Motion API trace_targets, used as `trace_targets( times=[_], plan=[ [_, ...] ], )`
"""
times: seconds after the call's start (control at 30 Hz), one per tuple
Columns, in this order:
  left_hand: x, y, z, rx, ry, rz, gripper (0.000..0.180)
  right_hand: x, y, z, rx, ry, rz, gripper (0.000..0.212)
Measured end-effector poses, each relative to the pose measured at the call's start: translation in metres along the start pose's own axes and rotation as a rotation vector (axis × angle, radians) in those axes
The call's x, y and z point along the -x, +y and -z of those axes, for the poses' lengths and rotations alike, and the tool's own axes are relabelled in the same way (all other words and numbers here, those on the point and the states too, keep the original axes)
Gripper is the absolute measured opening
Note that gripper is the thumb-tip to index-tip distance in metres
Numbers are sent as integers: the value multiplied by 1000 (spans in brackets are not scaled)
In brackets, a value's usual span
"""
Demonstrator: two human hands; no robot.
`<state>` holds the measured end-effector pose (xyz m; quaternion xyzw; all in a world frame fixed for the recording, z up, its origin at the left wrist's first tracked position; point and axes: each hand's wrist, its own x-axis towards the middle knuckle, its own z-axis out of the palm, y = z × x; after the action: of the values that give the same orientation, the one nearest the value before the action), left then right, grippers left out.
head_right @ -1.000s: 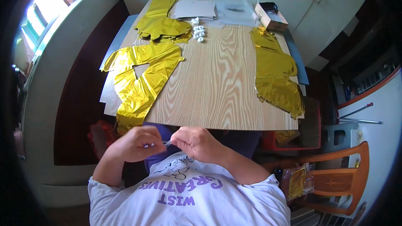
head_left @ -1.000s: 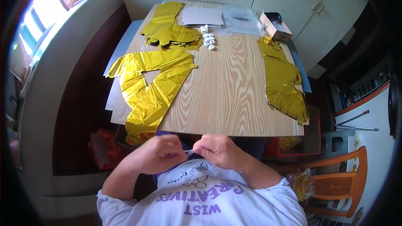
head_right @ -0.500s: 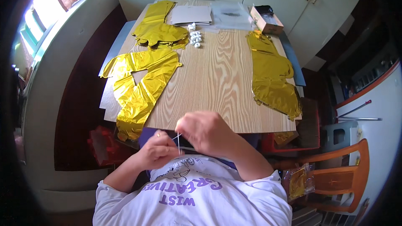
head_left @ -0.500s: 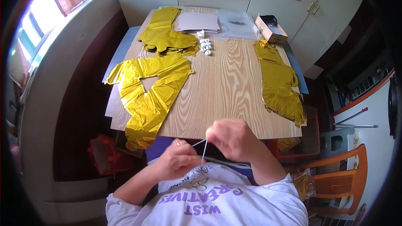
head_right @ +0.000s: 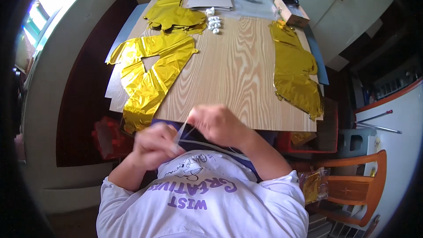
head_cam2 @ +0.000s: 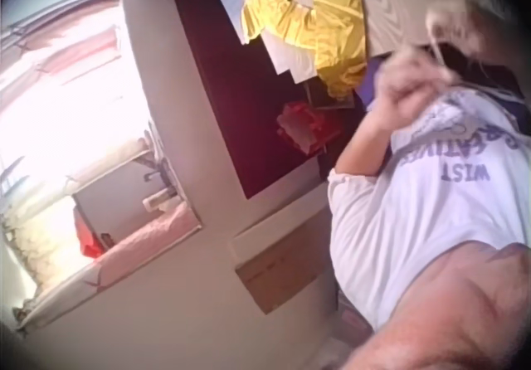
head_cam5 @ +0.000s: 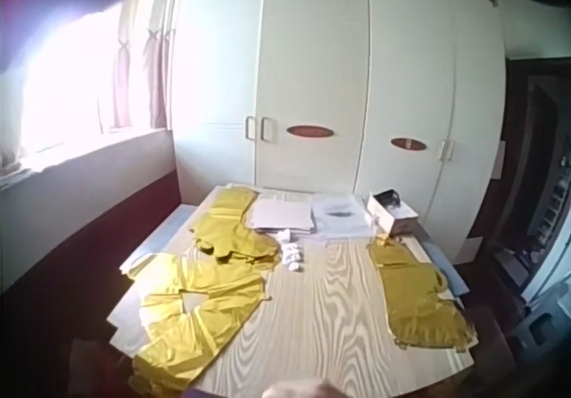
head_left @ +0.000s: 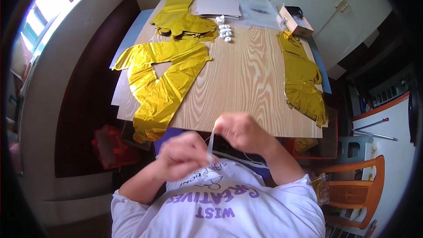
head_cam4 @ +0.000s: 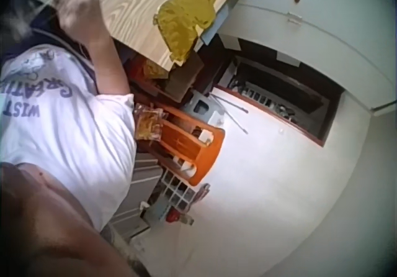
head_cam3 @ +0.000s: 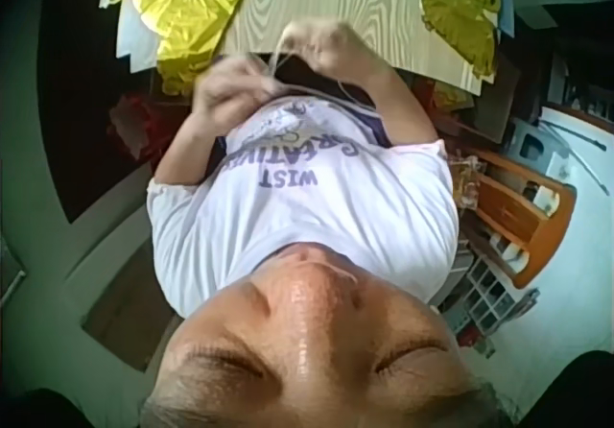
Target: Tying white strings onto gold foil items on a table.
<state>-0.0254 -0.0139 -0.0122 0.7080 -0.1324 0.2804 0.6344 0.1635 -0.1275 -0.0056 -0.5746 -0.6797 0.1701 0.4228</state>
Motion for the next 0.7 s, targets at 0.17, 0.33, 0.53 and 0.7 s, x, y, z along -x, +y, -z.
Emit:
trace_targets(
  times=[0.17,0.33,0.53,0.7],
  plan=[
    [-2,-20,11,-816,34,-29,19,6,-32,4,-114,-105,109,12],
    [-1,-2,1,-69,94,65,18,1,-5,-1,-99,-74,34,7],
    [-3,-18,-3,-509,-144,18,20,5,-32,27,-228,-35,-40,9],
    [-13,0,12,-392,252,85,19,16,-24,-1,-238,-337,-36,5]
  ],
)
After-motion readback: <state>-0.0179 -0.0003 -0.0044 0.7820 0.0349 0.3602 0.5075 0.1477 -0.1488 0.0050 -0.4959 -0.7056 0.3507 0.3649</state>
